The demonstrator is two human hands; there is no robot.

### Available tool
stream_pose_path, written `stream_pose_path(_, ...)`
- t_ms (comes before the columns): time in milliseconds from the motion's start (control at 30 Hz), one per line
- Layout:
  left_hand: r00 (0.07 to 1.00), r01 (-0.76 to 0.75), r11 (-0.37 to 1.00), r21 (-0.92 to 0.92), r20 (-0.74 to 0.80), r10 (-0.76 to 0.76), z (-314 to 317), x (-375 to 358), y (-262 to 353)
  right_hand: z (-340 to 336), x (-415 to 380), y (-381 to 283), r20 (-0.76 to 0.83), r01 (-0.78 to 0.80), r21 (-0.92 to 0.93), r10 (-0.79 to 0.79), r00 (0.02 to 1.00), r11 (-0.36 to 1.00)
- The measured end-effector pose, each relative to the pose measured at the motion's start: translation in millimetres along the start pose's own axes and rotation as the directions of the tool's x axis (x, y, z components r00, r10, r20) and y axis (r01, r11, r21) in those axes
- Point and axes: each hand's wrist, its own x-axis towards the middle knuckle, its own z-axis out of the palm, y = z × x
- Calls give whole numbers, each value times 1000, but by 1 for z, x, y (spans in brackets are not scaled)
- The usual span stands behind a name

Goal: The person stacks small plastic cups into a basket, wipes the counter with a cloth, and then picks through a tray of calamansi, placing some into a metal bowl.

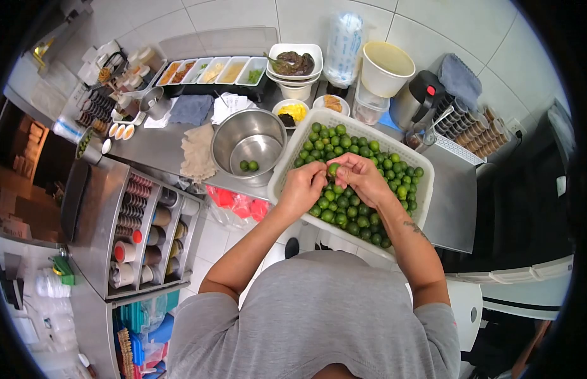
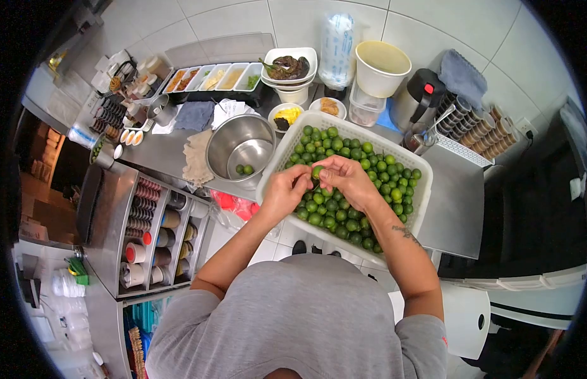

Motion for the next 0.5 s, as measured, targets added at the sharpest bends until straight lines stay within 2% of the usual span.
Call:
stream_pose_path(67,992,-83,997,0,-99,83,3,1,-1,-1,1,0,-11,3,7,-3,1000,1000)
stream_pose_path(167,995,27,1000,14,94,-28,-8,4,23,-4,0,0,-17,-30,-9,30,999,1000)
stream_pose_path(267,994,-79,995,66,75,74,-2,6,10,-3,0,-3,13,-48,-31,49,999,998)
stream_pose_path(367,992,-53,996,-73,109,61,1,12,-5,-7,-2,-3,33,-56,-18,57,998,998)
stream_pose_path(467,980,-197,973,122,-2,199,-2,10,1,-7,-3,-6,-76,-47,39,50,996,998)
stream_pose_path(500,971,-233,959,162,-9,238,-3,10,5,-8,-2,-7,-80,-35,7,35,996,999)
